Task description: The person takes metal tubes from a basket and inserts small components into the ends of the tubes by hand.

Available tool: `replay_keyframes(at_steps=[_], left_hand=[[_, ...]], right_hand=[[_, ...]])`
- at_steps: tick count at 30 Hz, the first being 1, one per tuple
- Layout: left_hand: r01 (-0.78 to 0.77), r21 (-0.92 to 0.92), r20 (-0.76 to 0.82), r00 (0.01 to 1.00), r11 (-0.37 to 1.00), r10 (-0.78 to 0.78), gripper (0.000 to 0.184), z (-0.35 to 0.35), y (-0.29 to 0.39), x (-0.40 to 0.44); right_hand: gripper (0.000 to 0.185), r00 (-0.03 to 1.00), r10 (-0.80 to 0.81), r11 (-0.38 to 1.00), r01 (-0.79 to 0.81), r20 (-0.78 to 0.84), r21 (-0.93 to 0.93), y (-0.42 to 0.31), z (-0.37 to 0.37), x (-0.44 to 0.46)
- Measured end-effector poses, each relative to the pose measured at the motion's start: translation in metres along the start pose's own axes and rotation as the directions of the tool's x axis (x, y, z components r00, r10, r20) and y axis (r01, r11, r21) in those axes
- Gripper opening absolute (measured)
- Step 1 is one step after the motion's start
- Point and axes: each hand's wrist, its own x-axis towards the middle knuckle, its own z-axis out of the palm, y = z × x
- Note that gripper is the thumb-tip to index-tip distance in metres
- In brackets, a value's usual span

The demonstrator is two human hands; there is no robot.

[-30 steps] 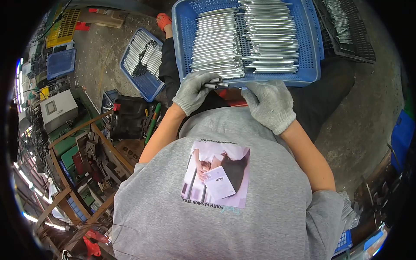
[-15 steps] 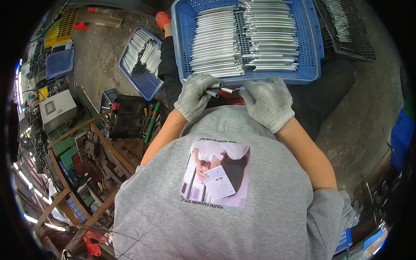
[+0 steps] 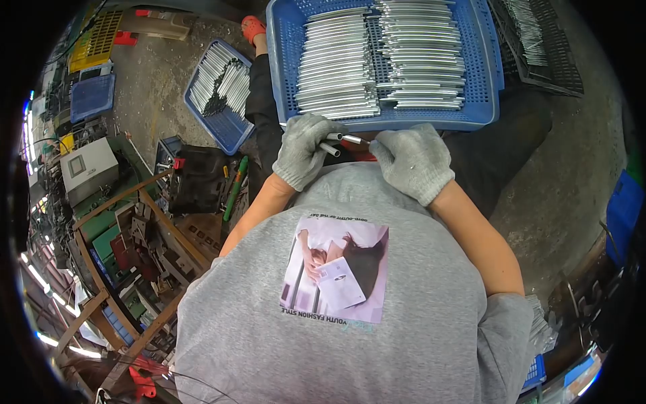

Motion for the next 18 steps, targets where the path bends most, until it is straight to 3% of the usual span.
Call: replay_keyframes(at_steps=[5, 9, 15, 18], left_hand=[[0.024, -0.004, 0.028, 0.999, 1.0, -0.024, 0.032, 0.001, -0.002, -0.001], [-0.02, -0.039, -0.034, 0.999, 0.999, 0.018, 0.033, 0.0, 0.003, 0.005], [-0.035, -0.044, -0.078, 0.996, 0.998, 0.031, 0.034, 0.006, -0.002, 0.003], [-0.048, 0.009, -0.026, 0.999, 0.999, 0.048, 0.035, 0.0, -0.002, 0.006]], right_hand=[[0.015, 0.998, -0.061, 0.994, 0.062, -0.012, 0.091, -0.001, -0.003, -0.001], [0.016, 0.997, 0.066, 0.992, -0.069, 0.027, 0.106, -0.001, -0.01, 0.008], [0.018, 0.994, 0.006, 0.995, -0.018, 0.112, 0.103, 0.001, 0.0, -0.001], [0.019, 0.99, 0.097, 0.967, -0.118, 0.103, 0.226, 0.0, -0.001, 0.0]])
